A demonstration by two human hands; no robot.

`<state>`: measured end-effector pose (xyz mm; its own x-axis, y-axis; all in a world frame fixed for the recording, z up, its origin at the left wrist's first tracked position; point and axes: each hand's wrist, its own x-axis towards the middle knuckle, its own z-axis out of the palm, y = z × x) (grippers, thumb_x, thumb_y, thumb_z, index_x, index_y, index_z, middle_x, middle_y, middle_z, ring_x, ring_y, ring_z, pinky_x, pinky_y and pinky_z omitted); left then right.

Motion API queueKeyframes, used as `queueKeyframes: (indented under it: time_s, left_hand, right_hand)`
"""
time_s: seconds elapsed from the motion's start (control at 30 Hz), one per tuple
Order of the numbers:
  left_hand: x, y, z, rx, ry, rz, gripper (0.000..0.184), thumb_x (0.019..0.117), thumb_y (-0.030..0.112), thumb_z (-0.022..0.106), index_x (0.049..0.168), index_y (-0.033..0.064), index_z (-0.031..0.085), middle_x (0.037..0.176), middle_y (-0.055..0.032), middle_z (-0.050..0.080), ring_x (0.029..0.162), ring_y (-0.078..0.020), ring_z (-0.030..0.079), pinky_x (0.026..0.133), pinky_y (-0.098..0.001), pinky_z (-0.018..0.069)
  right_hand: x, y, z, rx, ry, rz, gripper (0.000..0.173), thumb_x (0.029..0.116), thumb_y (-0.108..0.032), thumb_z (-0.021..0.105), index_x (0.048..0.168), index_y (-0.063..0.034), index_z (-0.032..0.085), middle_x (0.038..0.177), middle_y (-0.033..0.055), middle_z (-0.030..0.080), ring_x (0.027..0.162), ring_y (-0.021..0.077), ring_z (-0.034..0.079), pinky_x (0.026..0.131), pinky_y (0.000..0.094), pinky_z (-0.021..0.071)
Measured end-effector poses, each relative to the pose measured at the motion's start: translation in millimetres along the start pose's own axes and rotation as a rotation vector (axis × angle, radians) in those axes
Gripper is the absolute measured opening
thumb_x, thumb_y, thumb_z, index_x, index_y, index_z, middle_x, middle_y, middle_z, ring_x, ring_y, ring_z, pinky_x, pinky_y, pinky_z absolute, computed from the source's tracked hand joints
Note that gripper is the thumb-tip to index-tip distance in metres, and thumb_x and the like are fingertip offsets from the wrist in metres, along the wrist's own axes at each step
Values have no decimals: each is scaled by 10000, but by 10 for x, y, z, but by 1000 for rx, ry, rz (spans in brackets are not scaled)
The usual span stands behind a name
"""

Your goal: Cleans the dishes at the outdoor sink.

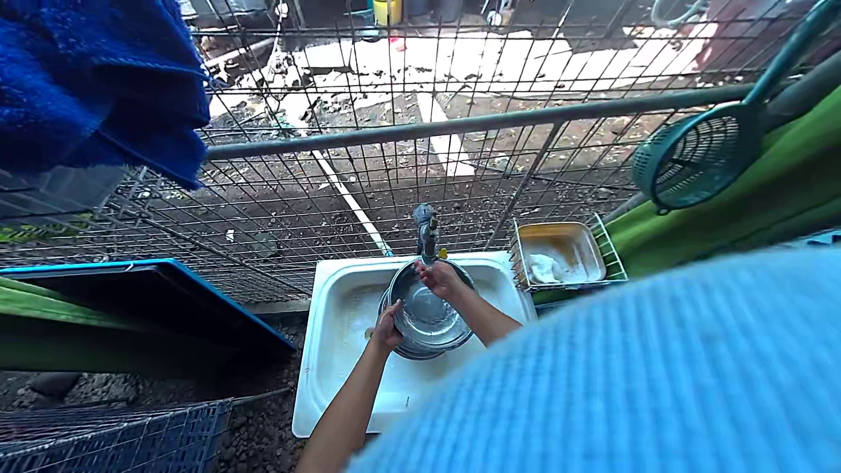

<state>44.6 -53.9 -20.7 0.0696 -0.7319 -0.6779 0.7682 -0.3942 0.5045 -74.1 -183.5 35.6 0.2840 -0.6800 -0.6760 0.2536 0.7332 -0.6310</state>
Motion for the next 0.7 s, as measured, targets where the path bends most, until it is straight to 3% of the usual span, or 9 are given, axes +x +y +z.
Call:
queueKeyframes:
  time_s: [0.03,0.1,0.17,0.2,0.27,0.37,0.43,0.57,0.7]
  left_hand:
    - [-14,-29,6,-2,12,24,352,1119,278,351,1395,91,465,1141,-141,674,1000,-234,682,867,-436,573]
    - [-73,-23,61,8,25,40,392,1121,294,352,1458,106,423,1221,-148,654,1065,-235,666,912,-435,559]
    - [-222,44,211,28,16,21,432,1133,328,290,1491,104,381,1304,-145,606,1130,-220,629,958,-427,528]
    - [-249,29,241,21,15,27,434,1134,342,280,1459,92,419,1282,-143,619,1117,-219,635,950,-429,532]
    - [-156,-89,185,-6,14,80,428,1128,363,299,1350,77,527,1148,-129,682,1023,-216,675,887,-421,564]
    - [-19,-55,75,-1,93,211,423,1121,381,310,1266,77,566,1040,-97,691,926,-178,671,822,-386,567]
    - [-41,120,-97,47,94,254,479,1125,354,323,1525,100,390,1313,-161,630,1137,-231,641,967,-445,534]
    - [-215,161,-109,204,57,164,512,1124,368,313,1585,144,298,1377,-186,591,1189,-260,624,991,-460,522]
    - [-589,6,404,227,48,13,488,1145,292,214,1524,6,327,1399,-256,540,1224,-319,589,1005,-462,504]
  right_hand:
    - [71,-9,68,50,5,-12,216,1077,-82,405,1154,8,586,638,-17,526,427,10,429,394,159,376]
    - [147,3,108,-83,0,-108,183,1073,-99,421,1096,-41,594,594,-38,471,413,23,359,392,187,323]
    - [157,61,144,-567,110,-240,133,998,-26,566,1120,28,577,803,90,565,620,143,495,577,305,447]
    - [140,125,158,-813,127,-269,243,956,-30,631,1166,90,604,989,213,642,854,271,623,784,431,529]
    - [91,480,81,-1115,-30,-422,268,928,-34,624,1138,134,636,1158,328,643,1137,425,630,998,552,496]
    - [-108,1038,-294,-1193,-444,-584,363,1048,-148,499,1295,93,611,1338,300,601,1285,404,575,1134,510,430]
    - [-355,842,-574,-1552,-668,-396,464,1125,-266,371,1448,15,549,1516,208,526,1450,334,462,1239,515,275]
    - [14,395,-1077,-1939,-384,-633,620,1023,-301,584,1551,-14,431,1663,163,329,1583,340,185,1243,667,-10]
    - [297,748,-610,-1707,-154,-897,722,1030,-323,543,1609,12,272,1684,253,198,1582,416,124,1269,611,38]
